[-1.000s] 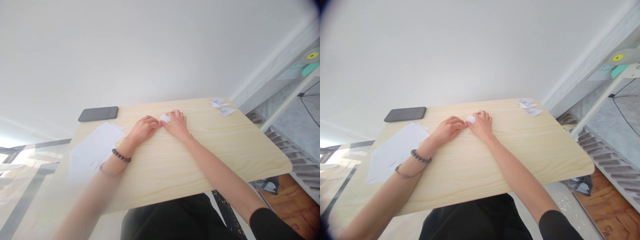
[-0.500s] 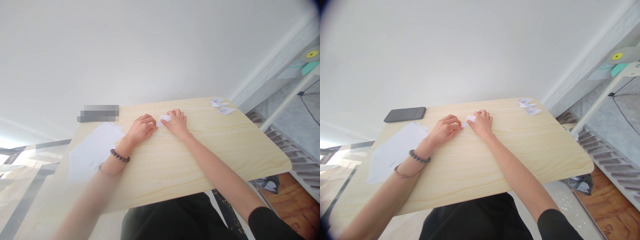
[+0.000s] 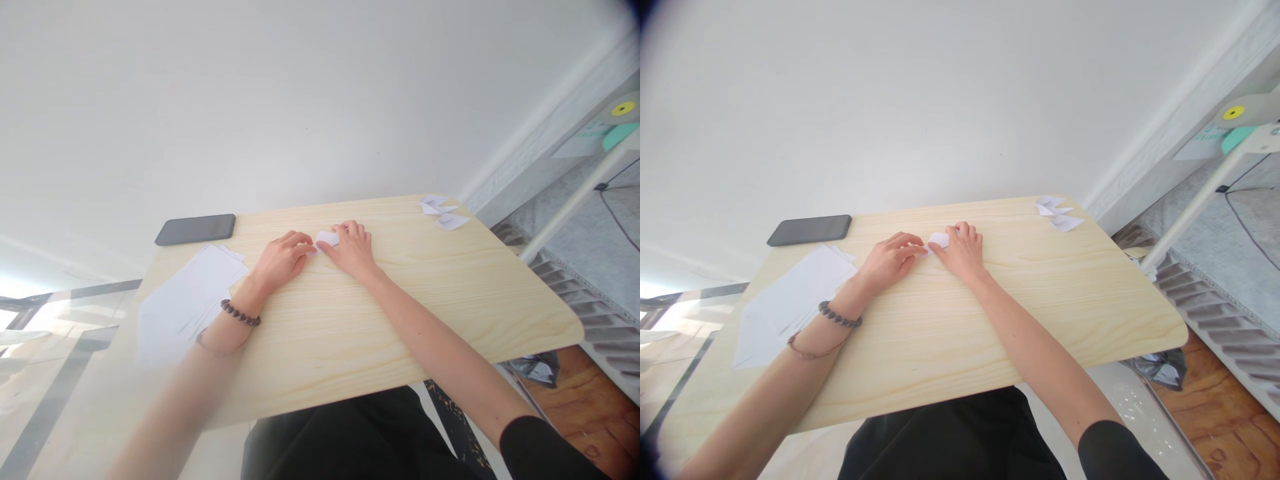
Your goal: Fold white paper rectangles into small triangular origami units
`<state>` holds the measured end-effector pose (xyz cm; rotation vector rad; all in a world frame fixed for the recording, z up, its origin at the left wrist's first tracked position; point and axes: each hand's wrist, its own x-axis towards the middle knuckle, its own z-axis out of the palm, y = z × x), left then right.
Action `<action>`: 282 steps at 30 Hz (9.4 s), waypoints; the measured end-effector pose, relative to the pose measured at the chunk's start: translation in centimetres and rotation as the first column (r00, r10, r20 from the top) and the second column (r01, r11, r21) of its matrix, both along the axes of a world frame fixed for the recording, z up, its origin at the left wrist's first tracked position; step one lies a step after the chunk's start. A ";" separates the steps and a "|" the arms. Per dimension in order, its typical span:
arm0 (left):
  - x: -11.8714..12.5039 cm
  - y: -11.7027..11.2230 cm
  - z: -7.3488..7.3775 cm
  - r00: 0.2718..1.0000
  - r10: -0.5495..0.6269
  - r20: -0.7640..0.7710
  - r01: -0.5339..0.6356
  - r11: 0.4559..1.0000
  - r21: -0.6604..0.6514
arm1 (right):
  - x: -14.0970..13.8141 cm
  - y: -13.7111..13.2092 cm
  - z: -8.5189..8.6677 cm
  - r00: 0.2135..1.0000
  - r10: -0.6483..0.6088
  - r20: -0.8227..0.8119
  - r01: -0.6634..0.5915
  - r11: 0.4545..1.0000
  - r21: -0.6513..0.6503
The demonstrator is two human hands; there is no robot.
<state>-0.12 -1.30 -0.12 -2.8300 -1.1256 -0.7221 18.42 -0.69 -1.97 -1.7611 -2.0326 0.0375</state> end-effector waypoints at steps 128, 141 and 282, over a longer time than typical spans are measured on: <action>0.4 0.1 -0.3 0.869 0.350 0.350 -0.244 0.918 -0.313 | 0.8 0.4 0.1 0.765 0.403 -0.502 -0.338 0.915 0.220; 0.5 -0.2 -0.1 0.880 0.315 0.355 -0.219 0.933 -0.287 | 0.8 0.3 0.0 0.818 0.375 -0.436 -0.344 0.927 0.152; -0.6 0.3 1.3 0.842 0.439 0.314 0.023 0.553 -0.833 | 0.0 -1.3 1.8 0.622 0.577 -0.530 -0.572 0.797 0.196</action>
